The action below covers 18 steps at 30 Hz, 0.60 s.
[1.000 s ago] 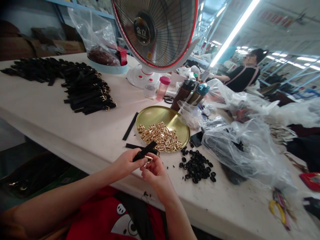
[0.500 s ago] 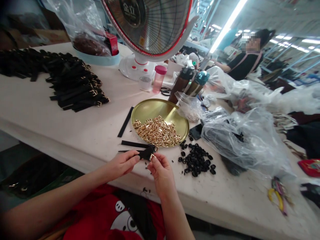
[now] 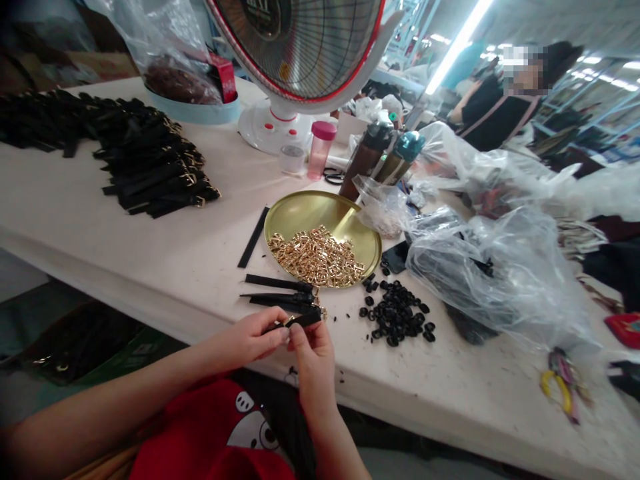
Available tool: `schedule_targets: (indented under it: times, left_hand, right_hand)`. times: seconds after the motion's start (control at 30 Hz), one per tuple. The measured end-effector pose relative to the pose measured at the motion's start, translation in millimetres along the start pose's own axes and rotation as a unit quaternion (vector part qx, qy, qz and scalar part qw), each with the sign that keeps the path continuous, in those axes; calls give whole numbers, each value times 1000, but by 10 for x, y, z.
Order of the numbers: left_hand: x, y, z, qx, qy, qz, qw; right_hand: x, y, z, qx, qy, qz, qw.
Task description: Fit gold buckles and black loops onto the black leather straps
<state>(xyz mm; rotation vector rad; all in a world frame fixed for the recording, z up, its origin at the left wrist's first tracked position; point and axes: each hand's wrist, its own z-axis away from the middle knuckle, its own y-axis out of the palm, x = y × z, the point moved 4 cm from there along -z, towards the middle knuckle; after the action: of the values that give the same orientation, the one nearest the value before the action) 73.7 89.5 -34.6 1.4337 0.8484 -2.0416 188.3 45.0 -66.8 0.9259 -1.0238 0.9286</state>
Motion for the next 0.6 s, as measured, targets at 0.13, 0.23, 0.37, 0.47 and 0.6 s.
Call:
schedule_targets:
  times: [0.13,0.23,0.37,0.47,0.6]
  left_hand:
    - [106,75,10,34,-38,96,994]
    - [173,100,11,31,-69,124,989]
    - [210,106,2,32,-89,124,988]
    - [208,111,3,47,-86,132,986]
    - [188,114,27,45,-61,117,990]
  right_hand:
    - [-35,-25,-1,-11,46,-69,996]
    - [-87,2,-9,10,109,-160,981]
    - [-123,-12,12,6,114,-147,983]
    - [-116,-35,37,-1,77,-88,993]
    - [-106,-20,50,23,78,-69,994]
